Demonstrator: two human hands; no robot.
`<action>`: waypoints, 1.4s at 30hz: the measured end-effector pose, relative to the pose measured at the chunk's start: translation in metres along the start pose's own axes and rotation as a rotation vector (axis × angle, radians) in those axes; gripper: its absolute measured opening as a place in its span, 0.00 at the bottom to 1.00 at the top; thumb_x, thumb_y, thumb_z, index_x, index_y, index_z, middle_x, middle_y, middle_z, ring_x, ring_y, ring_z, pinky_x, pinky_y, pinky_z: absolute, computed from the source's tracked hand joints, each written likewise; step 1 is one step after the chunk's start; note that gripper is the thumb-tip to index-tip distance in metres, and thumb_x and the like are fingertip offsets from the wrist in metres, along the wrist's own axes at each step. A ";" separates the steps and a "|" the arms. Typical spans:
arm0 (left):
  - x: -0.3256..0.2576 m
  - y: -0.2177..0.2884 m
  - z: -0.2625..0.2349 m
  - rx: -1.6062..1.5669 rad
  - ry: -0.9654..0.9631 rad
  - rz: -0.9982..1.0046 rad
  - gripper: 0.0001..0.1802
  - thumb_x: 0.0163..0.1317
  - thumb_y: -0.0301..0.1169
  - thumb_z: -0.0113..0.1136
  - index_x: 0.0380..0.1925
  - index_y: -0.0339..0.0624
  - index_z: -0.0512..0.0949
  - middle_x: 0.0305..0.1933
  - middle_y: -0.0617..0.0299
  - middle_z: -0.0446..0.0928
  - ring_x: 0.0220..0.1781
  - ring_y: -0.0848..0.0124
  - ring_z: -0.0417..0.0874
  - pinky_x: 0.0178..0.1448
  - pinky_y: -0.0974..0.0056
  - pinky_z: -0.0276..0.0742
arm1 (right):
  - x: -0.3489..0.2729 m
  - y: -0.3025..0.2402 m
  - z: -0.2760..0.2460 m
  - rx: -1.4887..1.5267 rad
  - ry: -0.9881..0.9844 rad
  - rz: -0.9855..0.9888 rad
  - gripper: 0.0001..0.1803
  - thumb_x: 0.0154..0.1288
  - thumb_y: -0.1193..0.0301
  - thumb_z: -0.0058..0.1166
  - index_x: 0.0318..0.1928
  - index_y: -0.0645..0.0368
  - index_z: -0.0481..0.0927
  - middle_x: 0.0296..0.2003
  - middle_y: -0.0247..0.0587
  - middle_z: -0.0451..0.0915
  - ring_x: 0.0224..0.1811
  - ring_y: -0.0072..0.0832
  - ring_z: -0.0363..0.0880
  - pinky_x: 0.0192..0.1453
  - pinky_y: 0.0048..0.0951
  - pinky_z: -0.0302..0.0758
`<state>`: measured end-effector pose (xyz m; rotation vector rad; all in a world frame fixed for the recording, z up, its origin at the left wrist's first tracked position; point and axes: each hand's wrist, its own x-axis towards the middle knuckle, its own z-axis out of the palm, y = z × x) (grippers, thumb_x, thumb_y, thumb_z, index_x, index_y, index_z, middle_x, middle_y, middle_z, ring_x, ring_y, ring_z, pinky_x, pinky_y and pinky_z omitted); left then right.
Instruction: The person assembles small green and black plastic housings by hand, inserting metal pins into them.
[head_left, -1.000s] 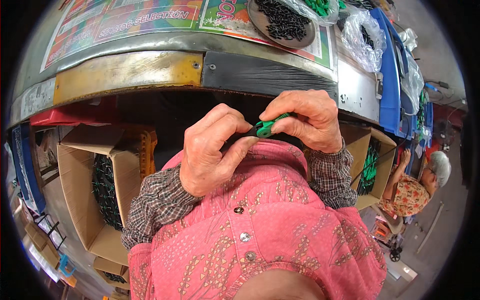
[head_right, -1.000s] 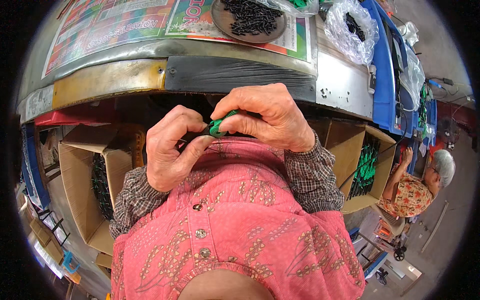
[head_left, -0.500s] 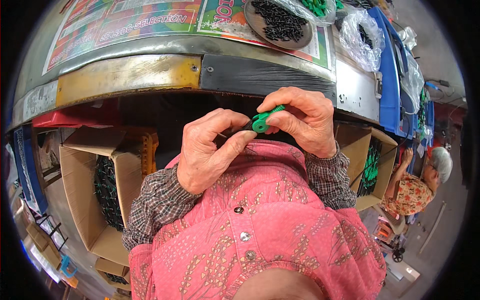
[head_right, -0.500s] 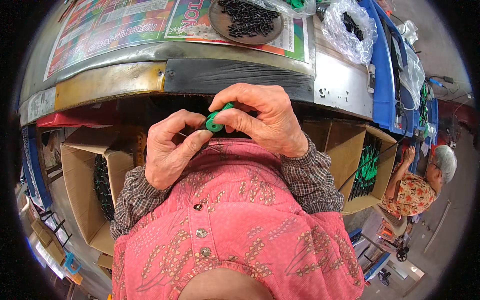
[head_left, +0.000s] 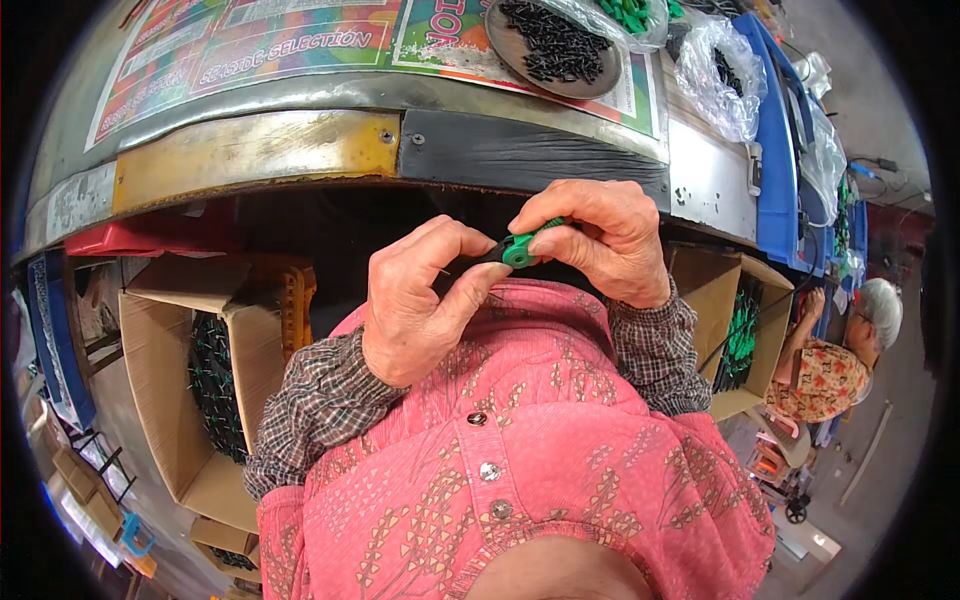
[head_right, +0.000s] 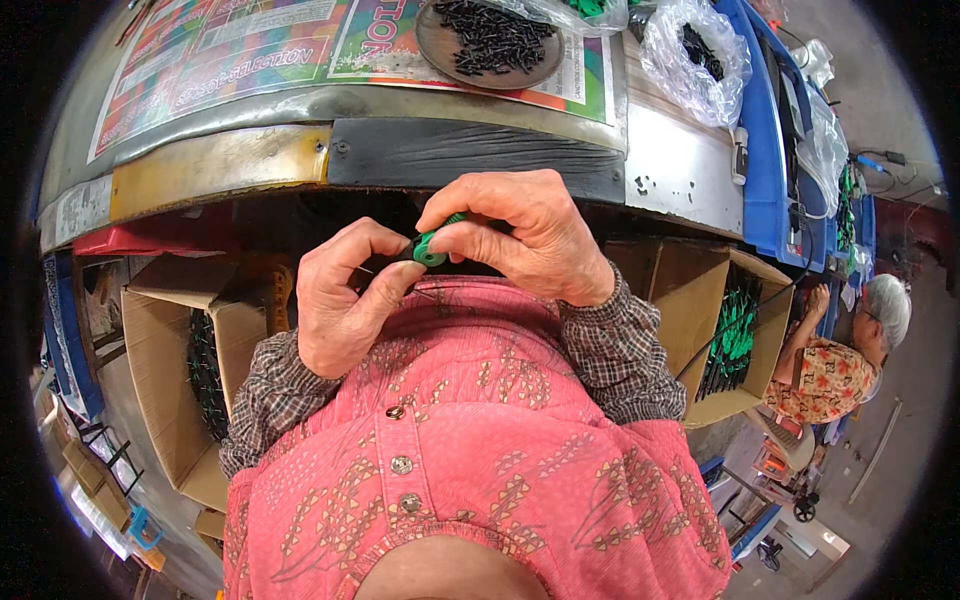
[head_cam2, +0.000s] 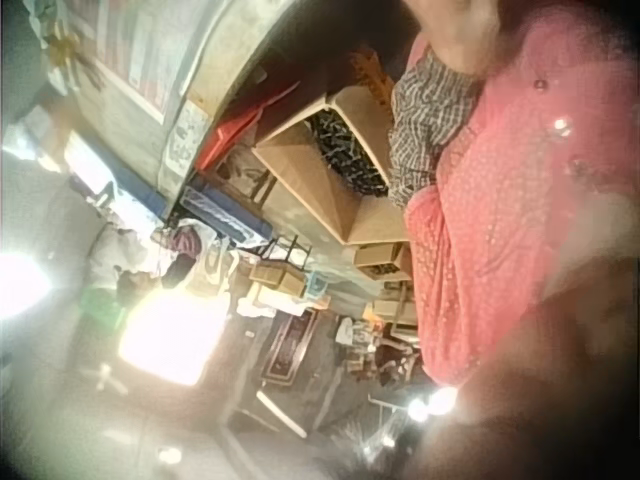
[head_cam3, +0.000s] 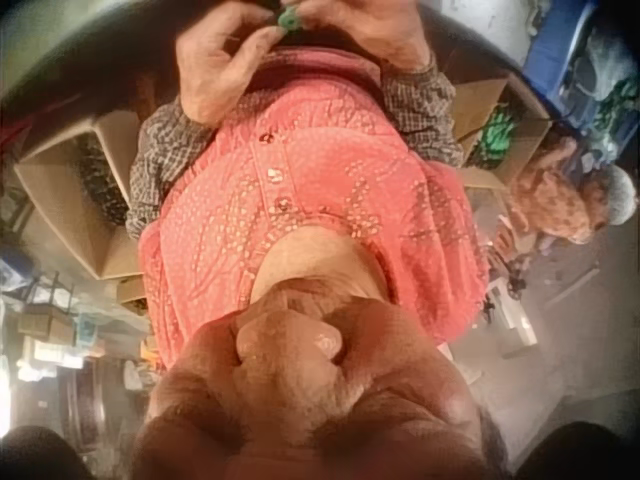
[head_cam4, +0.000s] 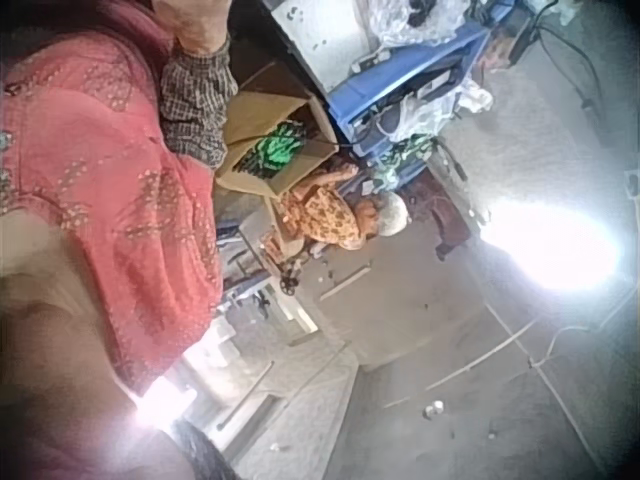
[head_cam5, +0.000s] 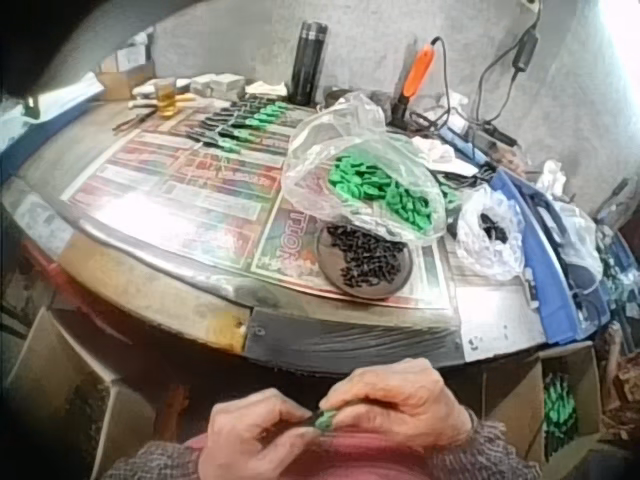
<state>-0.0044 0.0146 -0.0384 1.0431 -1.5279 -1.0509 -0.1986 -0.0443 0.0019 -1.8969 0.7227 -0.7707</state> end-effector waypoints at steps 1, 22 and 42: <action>-0.001 -0.001 0.001 0.000 0.000 0.001 0.07 0.52 0.23 0.64 0.31 0.34 0.77 0.27 0.55 0.76 0.27 0.66 0.79 0.31 0.67 0.72 | -0.001 -0.001 0.002 0.030 0.021 0.034 0.08 0.60 0.74 0.60 0.36 0.67 0.81 0.28 0.41 0.81 0.27 0.23 0.81 0.30 0.21 0.77; -0.004 0.010 -0.007 -0.402 -0.093 -0.388 0.06 0.60 0.27 0.61 0.32 0.33 0.78 0.26 0.68 0.75 0.29 0.85 0.71 0.32 0.76 0.67 | 0.001 -0.006 0.015 0.143 0.098 0.192 0.07 0.67 0.72 0.54 0.36 0.64 0.79 0.22 0.30 0.76 0.20 0.12 0.70 0.22 0.15 0.67; 0.007 0.022 -0.013 -0.348 -0.067 -0.299 0.08 0.62 0.25 0.59 0.39 0.32 0.78 0.28 0.68 0.76 0.30 0.84 0.72 0.35 0.75 0.69 | 0.009 -0.022 0.003 0.191 0.137 0.247 0.09 0.65 0.72 0.57 0.43 0.63 0.79 0.25 0.29 0.76 0.21 0.11 0.70 0.24 0.15 0.68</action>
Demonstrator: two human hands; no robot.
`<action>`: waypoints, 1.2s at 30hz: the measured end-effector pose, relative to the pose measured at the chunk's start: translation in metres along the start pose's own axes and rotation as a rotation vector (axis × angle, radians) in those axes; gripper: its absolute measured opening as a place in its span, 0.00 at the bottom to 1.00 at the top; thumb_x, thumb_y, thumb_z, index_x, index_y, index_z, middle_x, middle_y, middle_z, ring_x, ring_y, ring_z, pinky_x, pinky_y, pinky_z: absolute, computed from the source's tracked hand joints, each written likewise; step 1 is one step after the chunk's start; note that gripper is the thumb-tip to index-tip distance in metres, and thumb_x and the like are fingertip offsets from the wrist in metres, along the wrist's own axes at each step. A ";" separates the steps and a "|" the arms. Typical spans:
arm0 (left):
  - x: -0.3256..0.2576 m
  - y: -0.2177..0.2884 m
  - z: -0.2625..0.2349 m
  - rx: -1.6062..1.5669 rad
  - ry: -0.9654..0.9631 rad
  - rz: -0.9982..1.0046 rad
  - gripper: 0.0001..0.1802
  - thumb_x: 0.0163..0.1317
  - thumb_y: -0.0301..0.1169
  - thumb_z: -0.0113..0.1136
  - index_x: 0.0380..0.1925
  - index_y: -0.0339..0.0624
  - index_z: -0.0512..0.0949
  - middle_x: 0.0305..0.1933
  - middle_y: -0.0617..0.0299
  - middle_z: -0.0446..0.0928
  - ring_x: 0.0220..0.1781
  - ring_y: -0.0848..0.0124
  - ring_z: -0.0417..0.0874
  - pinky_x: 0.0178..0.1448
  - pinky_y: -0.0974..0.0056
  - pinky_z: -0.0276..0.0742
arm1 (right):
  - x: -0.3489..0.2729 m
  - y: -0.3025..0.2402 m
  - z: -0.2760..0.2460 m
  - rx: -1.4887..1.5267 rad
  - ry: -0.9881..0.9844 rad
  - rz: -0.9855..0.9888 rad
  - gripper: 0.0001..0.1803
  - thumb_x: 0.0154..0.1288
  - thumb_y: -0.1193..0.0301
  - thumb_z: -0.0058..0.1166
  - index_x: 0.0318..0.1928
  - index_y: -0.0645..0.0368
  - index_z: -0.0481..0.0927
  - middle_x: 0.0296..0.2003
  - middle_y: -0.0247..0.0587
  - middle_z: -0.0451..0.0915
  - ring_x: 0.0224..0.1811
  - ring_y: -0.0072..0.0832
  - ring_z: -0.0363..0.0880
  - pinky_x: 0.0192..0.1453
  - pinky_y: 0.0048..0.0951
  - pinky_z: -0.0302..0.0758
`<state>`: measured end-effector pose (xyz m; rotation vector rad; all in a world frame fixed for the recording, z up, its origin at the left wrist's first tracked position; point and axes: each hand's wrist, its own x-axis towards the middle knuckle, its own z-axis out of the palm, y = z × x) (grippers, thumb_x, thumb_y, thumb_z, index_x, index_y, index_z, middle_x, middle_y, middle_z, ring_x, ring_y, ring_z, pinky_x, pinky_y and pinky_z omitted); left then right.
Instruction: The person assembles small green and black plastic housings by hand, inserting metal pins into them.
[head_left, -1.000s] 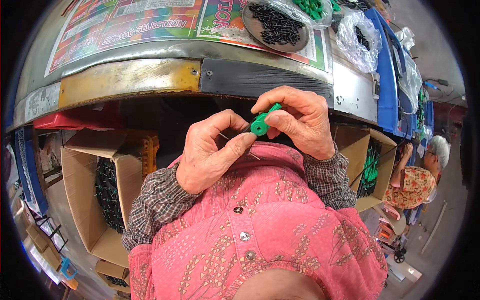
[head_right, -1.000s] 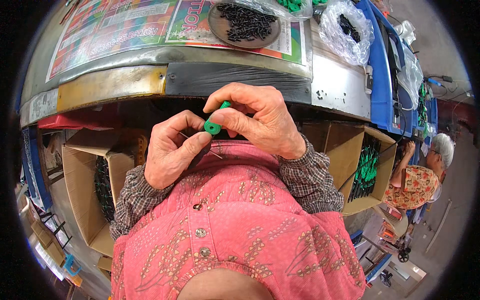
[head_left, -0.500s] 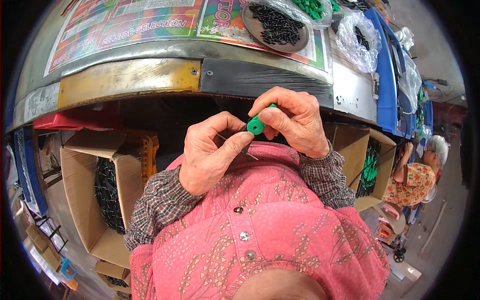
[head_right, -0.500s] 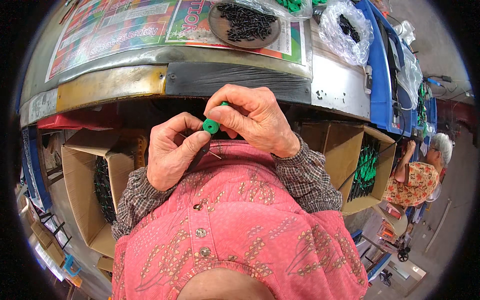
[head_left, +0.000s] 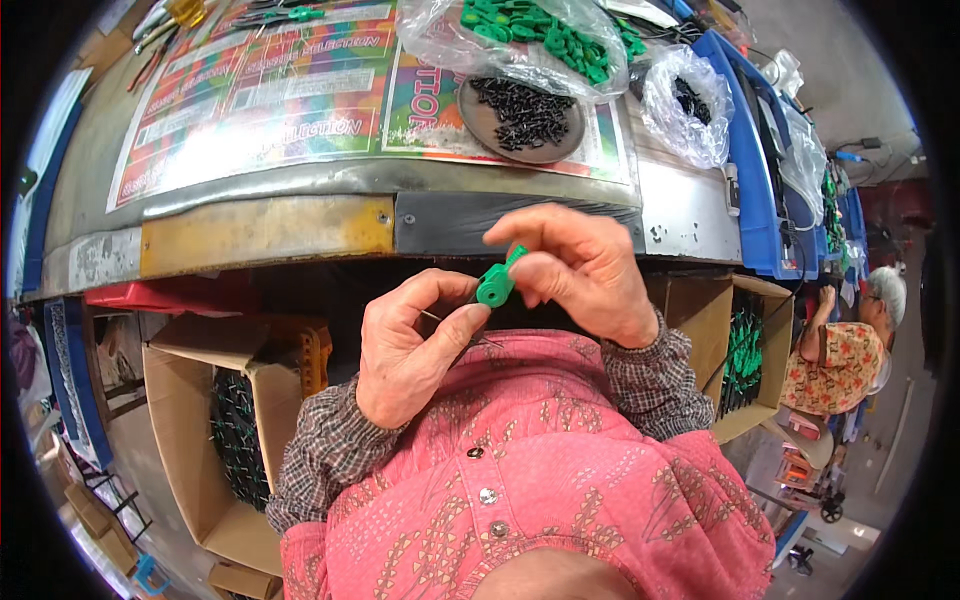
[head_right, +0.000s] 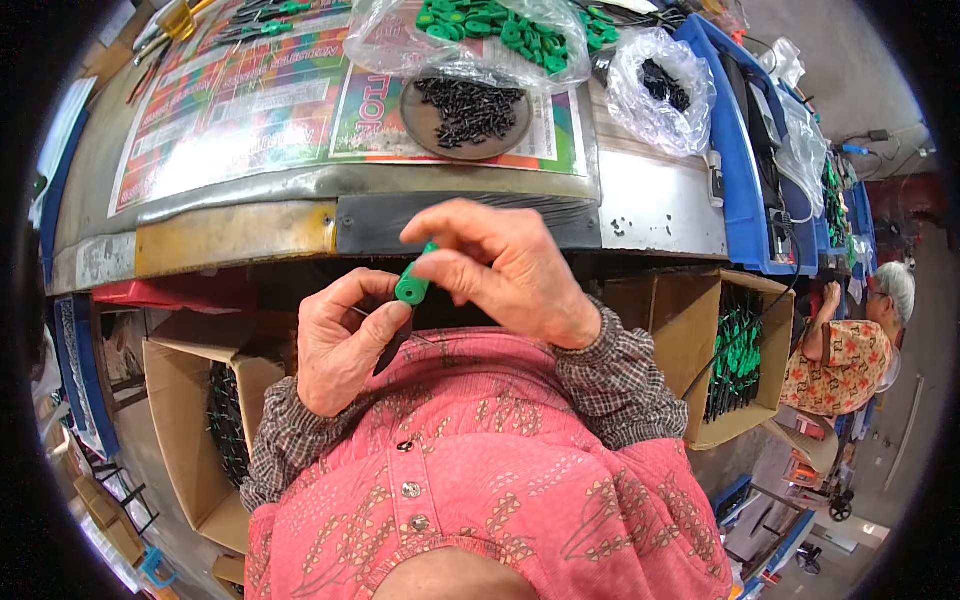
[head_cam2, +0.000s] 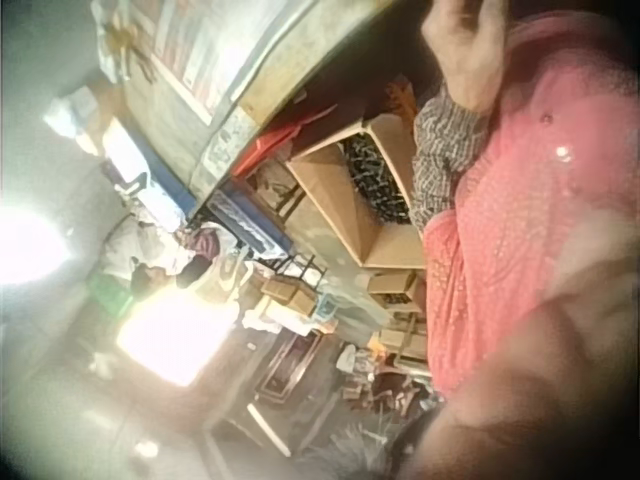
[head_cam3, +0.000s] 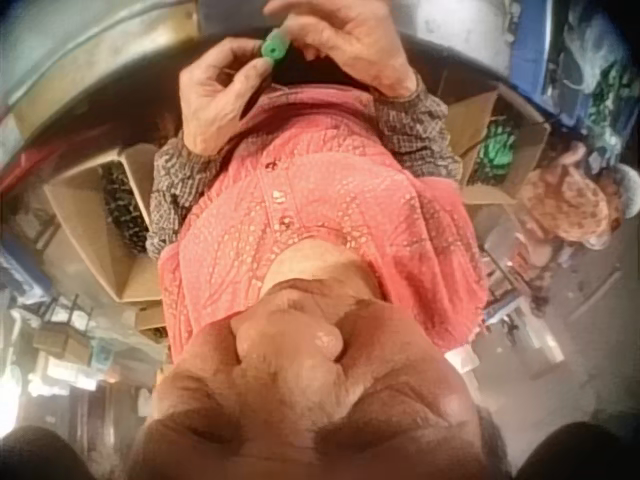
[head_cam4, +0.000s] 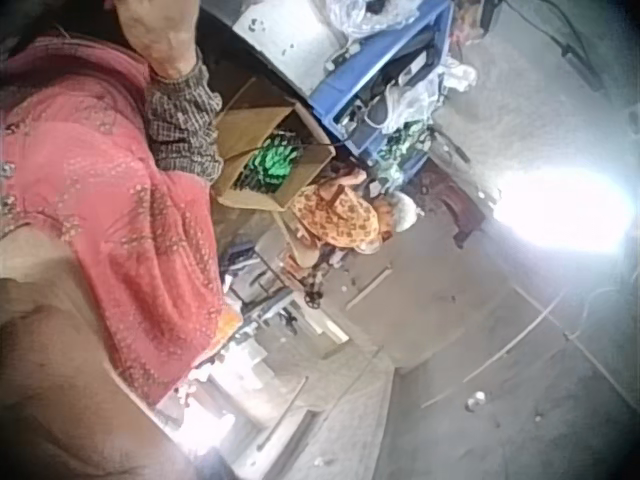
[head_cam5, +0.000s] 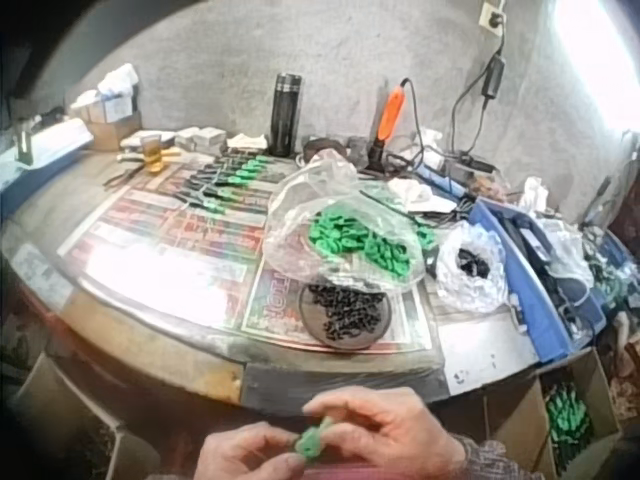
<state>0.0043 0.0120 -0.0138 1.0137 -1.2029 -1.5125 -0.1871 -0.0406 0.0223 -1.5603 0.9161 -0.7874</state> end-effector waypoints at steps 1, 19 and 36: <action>0.001 0.002 0.000 -0.022 0.027 -0.044 0.07 0.62 0.25 0.59 0.38 0.32 0.78 0.28 0.68 0.76 0.30 0.84 0.71 0.34 0.76 0.69 | 0.003 0.000 -0.007 -0.072 0.055 -0.038 0.10 0.65 0.72 0.57 0.44 0.64 0.79 0.26 0.30 0.77 0.23 0.12 0.71 0.26 0.15 0.69; 0.008 0.016 -0.017 -0.163 0.270 -0.096 0.10 0.63 0.29 0.61 0.39 0.33 0.77 0.26 0.70 0.75 0.20 0.86 0.67 0.22 0.79 0.63 | 0.046 0.022 -0.044 -1.051 0.367 -0.445 0.13 0.52 0.72 0.63 0.39 0.61 0.80 0.33 0.41 0.74 0.39 0.38 0.74 0.41 0.35 0.72; 0.009 0.017 -0.015 -0.217 0.276 -0.102 0.09 0.64 0.29 0.59 0.42 0.36 0.76 0.29 0.70 0.74 0.22 0.85 0.67 0.23 0.78 0.63 | 0.038 0.012 -0.032 -0.757 0.343 -0.374 0.06 0.53 0.79 0.61 0.33 0.62 0.80 0.29 0.38 0.77 0.31 0.32 0.76 0.34 0.30 0.71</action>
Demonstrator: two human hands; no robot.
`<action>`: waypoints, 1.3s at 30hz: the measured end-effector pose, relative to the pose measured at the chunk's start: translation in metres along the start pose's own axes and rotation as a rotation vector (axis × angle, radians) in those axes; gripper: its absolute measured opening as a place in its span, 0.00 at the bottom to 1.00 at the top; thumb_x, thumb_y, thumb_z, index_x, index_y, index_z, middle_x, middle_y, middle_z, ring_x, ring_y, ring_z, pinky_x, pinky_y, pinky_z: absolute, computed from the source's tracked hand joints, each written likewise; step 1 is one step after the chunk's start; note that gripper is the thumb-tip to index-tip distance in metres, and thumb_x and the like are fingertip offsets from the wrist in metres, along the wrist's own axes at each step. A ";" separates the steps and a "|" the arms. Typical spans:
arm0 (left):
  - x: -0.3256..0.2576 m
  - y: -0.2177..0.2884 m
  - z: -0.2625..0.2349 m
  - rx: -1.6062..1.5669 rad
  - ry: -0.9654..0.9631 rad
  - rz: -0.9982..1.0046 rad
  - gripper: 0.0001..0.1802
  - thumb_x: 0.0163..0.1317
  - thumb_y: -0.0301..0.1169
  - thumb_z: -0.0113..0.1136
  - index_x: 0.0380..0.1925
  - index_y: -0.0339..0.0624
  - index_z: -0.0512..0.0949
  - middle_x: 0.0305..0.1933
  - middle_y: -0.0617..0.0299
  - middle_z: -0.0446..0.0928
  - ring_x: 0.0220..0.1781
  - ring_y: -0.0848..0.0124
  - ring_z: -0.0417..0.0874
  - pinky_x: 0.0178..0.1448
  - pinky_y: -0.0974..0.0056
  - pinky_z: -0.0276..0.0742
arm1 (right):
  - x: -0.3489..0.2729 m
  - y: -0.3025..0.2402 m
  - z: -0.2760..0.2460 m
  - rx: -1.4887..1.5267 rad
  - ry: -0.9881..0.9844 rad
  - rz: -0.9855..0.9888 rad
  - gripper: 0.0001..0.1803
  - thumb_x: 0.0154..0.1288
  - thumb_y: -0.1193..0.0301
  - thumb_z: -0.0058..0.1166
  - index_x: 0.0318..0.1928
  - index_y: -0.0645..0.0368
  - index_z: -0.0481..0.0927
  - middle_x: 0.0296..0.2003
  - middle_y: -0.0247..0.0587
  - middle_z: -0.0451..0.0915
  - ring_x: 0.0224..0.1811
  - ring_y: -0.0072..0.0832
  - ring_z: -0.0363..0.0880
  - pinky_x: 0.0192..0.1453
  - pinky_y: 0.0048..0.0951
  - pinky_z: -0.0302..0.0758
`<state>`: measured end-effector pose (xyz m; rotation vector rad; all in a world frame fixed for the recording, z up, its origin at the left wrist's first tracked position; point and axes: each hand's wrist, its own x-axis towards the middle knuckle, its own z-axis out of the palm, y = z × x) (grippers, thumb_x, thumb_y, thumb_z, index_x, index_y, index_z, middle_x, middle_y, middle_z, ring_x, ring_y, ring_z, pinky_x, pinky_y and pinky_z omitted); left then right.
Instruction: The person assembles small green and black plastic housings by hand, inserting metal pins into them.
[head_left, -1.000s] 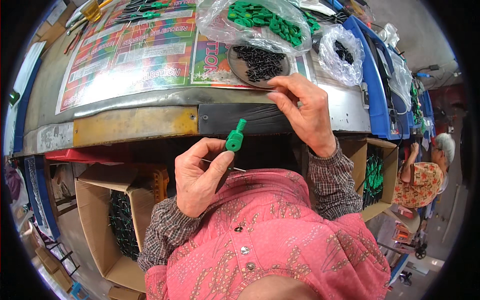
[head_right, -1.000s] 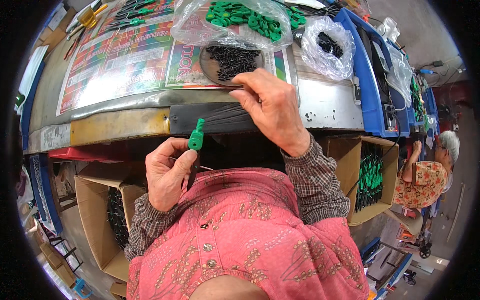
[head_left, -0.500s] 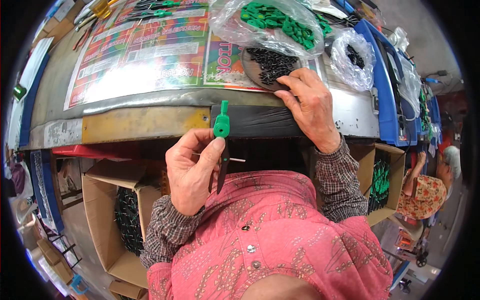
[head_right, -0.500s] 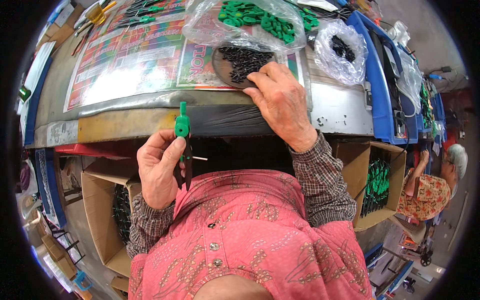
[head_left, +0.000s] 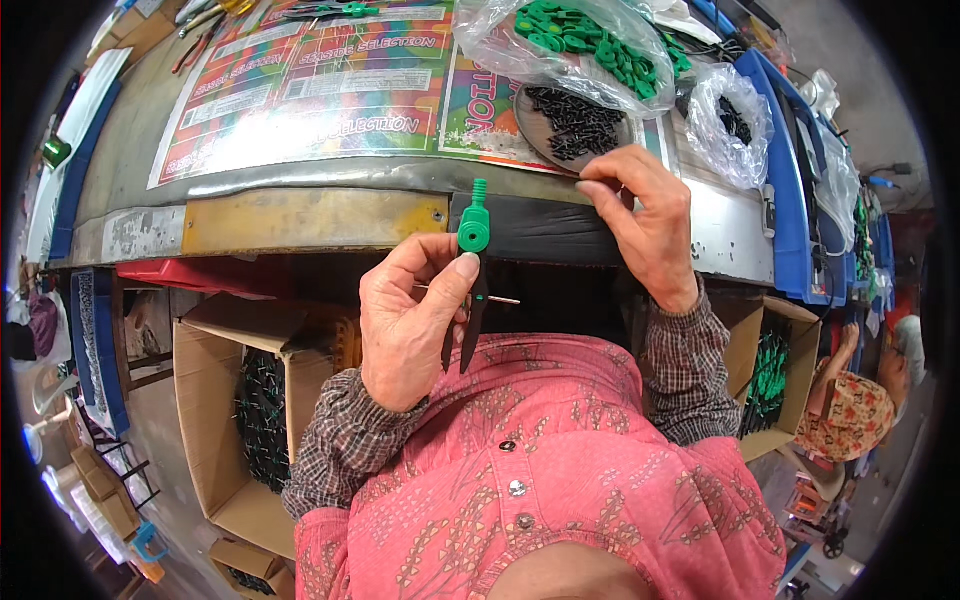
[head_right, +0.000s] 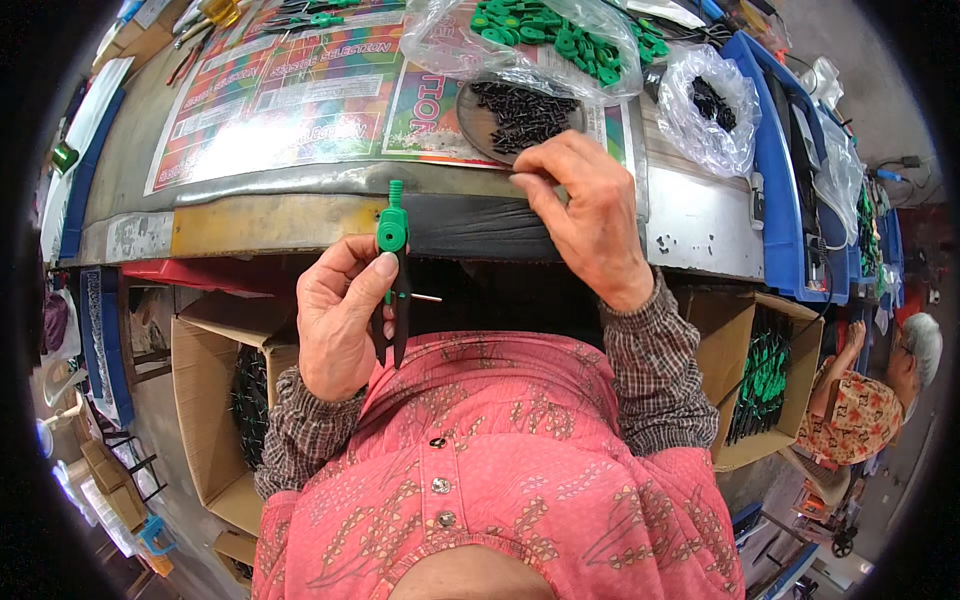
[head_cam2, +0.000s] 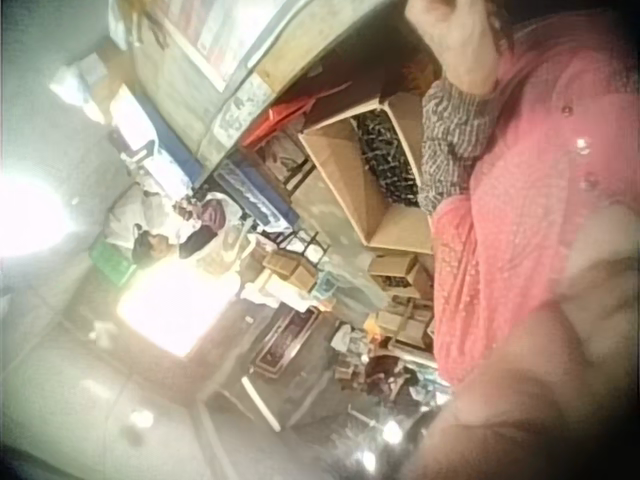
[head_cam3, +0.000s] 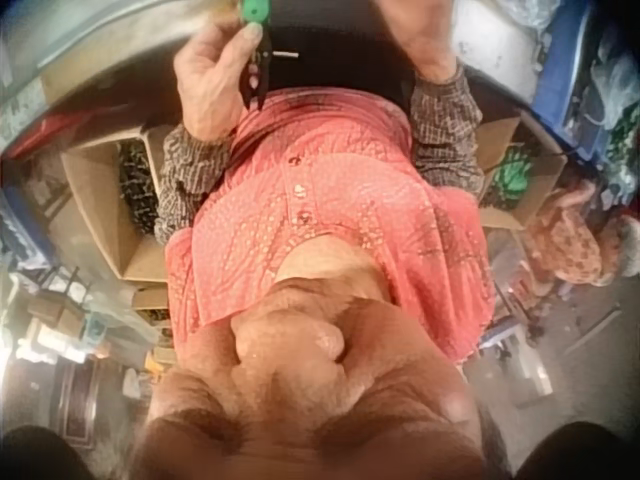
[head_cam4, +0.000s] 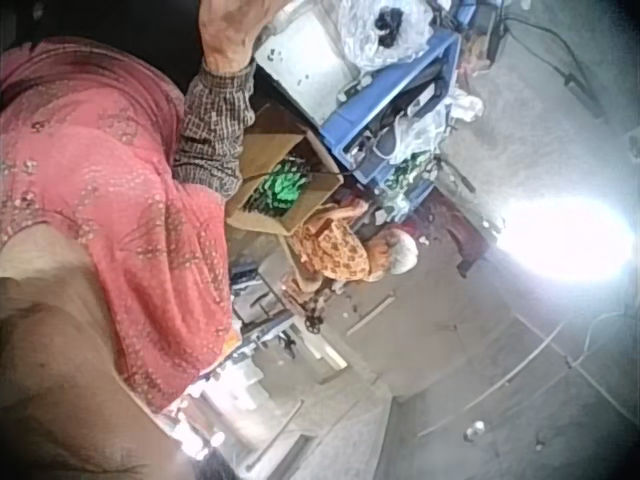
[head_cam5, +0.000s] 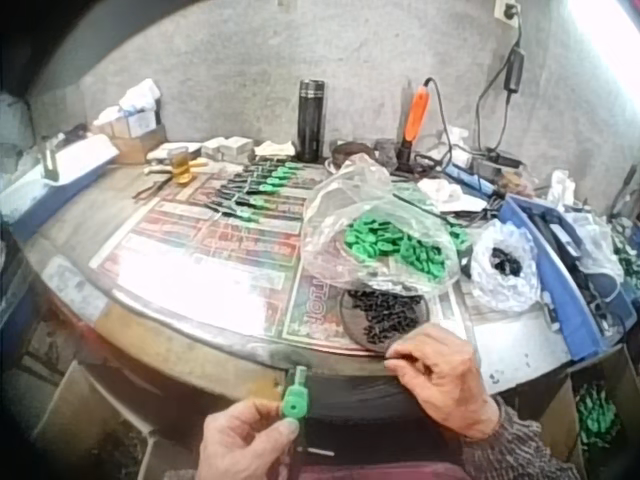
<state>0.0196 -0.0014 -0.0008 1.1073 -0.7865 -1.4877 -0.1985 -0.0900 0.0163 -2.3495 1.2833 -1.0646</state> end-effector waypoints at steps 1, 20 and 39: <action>0.000 0.000 0.001 -0.002 0.000 -0.001 0.09 0.64 0.29 0.59 0.42 0.36 0.76 0.29 0.70 0.74 0.22 0.85 0.67 0.23 0.78 0.63 | -0.003 -0.007 -0.001 0.074 -0.014 0.045 0.06 0.54 0.79 0.61 0.33 0.62 0.80 0.29 0.37 0.78 0.29 0.29 0.76 0.32 0.27 0.71; -0.006 0.034 0.010 0.118 0.071 0.291 0.09 0.63 0.28 0.60 0.41 0.36 0.77 0.31 0.69 0.76 0.22 0.86 0.69 0.23 0.79 0.63 | -0.013 -0.060 0.003 0.726 -0.043 0.130 0.05 0.59 0.82 0.58 0.37 0.67 0.80 0.33 0.36 0.80 0.28 0.19 0.81 0.32 0.17 0.77; -0.011 0.019 0.014 0.167 0.024 0.244 0.09 0.62 0.22 0.58 0.42 0.31 0.77 0.34 0.66 0.79 0.35 0.84 0.75 0.41 0.76 0.72 | -0.003 -0.065 0.027 0.613 0.053 -0.117 0.10 0.52 0.81 0.64 0.36 0.60 0.81 0.34 0.34 0.77 0.29 0.18 0.74 0.30 0.18 0.71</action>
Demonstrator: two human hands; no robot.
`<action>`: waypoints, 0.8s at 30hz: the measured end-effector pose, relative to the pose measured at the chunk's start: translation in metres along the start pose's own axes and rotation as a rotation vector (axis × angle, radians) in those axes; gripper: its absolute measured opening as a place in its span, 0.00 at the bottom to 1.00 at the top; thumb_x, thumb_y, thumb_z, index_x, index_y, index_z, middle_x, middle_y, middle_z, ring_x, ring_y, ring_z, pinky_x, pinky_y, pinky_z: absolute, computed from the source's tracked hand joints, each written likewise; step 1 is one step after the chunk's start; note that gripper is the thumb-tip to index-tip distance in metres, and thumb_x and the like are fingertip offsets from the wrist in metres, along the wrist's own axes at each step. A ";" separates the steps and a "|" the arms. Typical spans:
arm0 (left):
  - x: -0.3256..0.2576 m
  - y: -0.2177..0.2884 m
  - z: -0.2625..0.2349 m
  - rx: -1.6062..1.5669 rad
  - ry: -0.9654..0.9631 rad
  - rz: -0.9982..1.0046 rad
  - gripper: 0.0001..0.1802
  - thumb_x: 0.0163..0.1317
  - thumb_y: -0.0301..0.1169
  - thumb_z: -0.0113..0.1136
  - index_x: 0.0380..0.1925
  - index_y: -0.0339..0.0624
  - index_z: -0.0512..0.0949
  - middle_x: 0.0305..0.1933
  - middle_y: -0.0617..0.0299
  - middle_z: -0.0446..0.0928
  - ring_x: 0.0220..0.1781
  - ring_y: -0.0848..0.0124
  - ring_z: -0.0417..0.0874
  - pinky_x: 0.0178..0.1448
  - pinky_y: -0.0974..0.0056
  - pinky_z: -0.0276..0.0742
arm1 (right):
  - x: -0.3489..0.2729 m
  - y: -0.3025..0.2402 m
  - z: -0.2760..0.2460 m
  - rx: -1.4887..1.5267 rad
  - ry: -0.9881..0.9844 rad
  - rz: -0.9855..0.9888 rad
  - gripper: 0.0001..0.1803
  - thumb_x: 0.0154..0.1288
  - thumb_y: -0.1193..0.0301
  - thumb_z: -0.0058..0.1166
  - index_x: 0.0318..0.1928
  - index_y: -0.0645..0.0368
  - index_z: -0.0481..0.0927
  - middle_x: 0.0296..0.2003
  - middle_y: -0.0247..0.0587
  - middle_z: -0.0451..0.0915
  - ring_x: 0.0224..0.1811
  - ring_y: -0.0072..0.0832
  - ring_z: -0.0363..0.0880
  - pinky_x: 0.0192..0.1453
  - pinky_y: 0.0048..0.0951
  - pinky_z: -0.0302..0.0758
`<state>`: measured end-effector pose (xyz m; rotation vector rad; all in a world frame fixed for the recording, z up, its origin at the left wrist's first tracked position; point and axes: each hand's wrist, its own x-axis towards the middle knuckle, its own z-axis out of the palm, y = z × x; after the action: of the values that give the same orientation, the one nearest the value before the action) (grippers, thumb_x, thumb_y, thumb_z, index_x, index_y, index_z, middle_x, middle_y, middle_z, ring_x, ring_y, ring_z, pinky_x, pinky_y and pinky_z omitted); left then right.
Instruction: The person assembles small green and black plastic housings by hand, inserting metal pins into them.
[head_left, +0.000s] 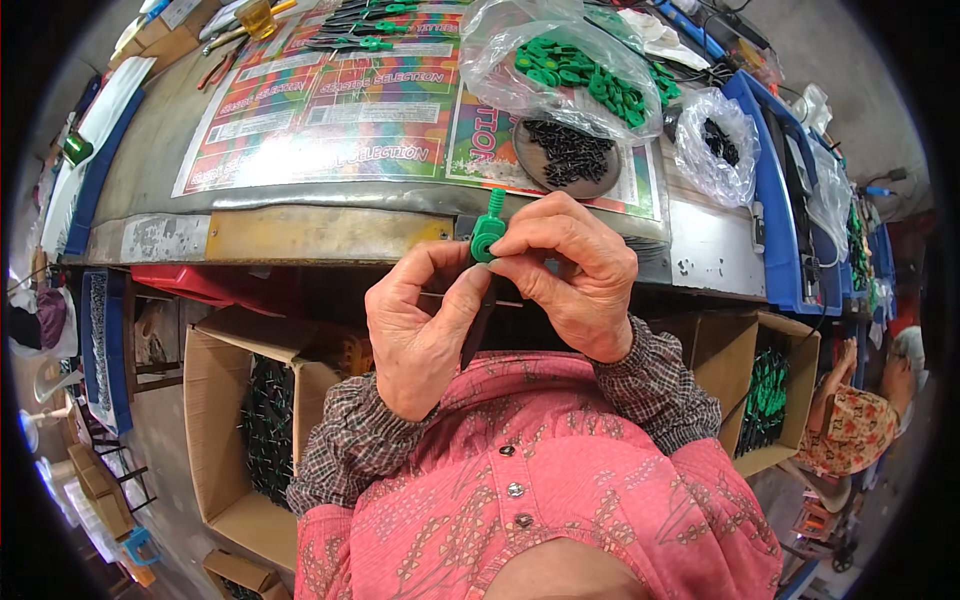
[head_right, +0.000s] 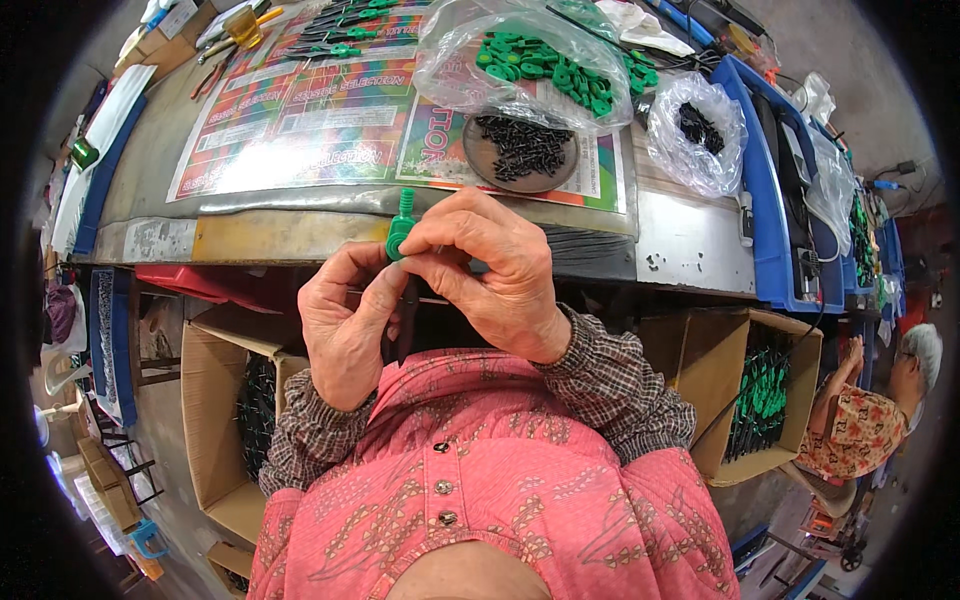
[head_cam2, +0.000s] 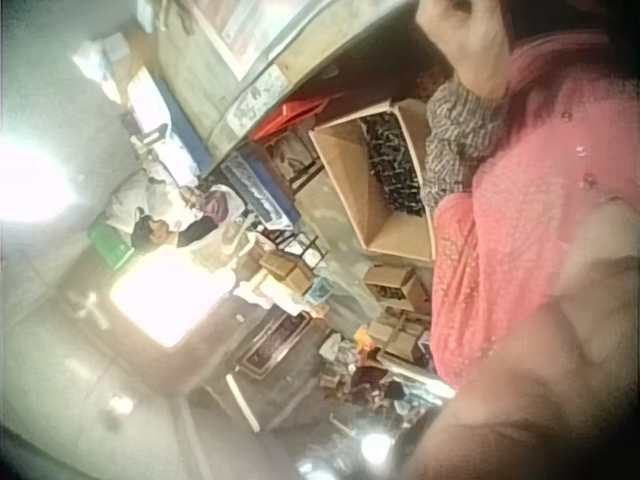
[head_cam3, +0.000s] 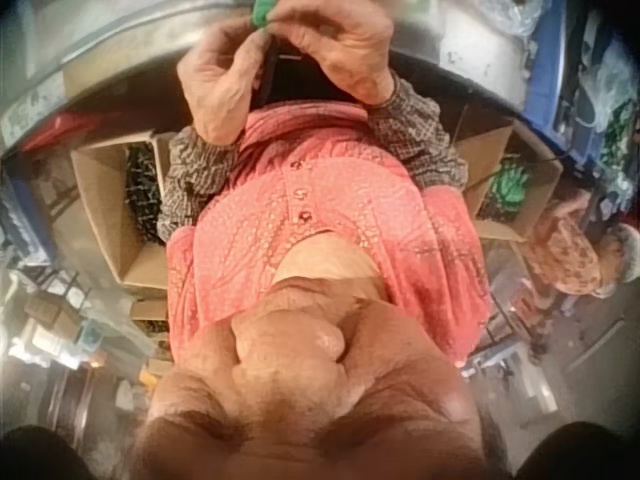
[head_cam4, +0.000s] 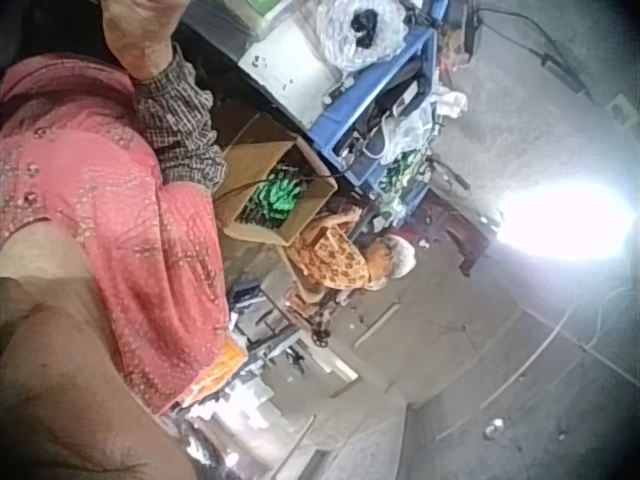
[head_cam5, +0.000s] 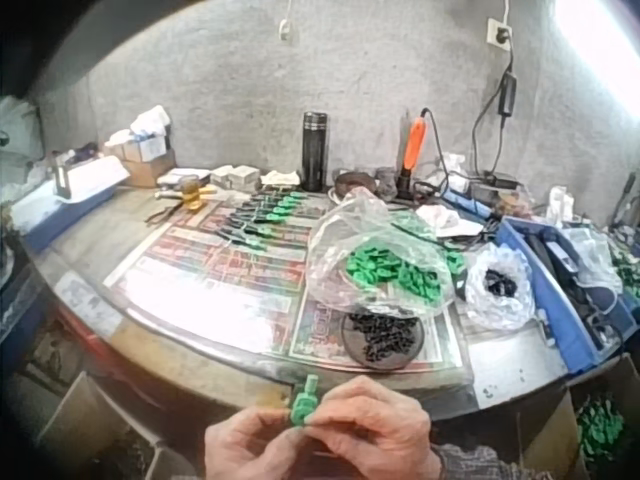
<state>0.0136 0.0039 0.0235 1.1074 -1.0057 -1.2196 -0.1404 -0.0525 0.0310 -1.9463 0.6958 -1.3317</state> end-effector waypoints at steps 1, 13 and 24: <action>0.000 0.001 0.000 -0.002 0.001 -0.004 0.09 0.62 0.22 0.58 0.42 0.31 0.77 0.34 0.66 0.79 0.35 0.84 0.75 0.41 0.76 0.72 | 0.001 0.000 0.000 -0.012 -0.002 0.004 0.09 0.52 0.81 0.64 0.36 0.60 0.81 0.33 0.34 0.76 0.29 0.18 0.74 0.30 0.19 0.71; -0.003 -0.011 0.004 0.206 0.131 0.156 0.10 0.59 0.22 0.62 0.41 0.32 0.78 0.33 0.60 0.79 0.33 0.78 0.78 0.38 0.73 0.73 | -0.003 0.008 0.005 0.007 -0.003 -0.011 0.08 0.54 0.81 0.63 0.36 0.62 0.80 0.33 0.37 0.77 0.30 0.21 0.77 0.32 0.20 0.74; 0.001 -0.025 0.006 0.265 0.191 0.324 0.09 0.58 0.21 0.61 0.39 0.33 0.79 0.31 0.58 0.77 0.32 0.73 0.78 0.37 0.70 0.73 | -0.010 0.017 0.014 0.252 0.055 0.189 0.09 0.54 0.82 0.64 0.35 0.64 0.77 0.33 0.36 0.76 0.33 0.18 0.77 0.35 0.19 0.77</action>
<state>0.0033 0.0019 0.0005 1.1840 -1.1680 -0.7218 -0.1313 -0.0526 0.0082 -1.6097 0.6841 -1.2922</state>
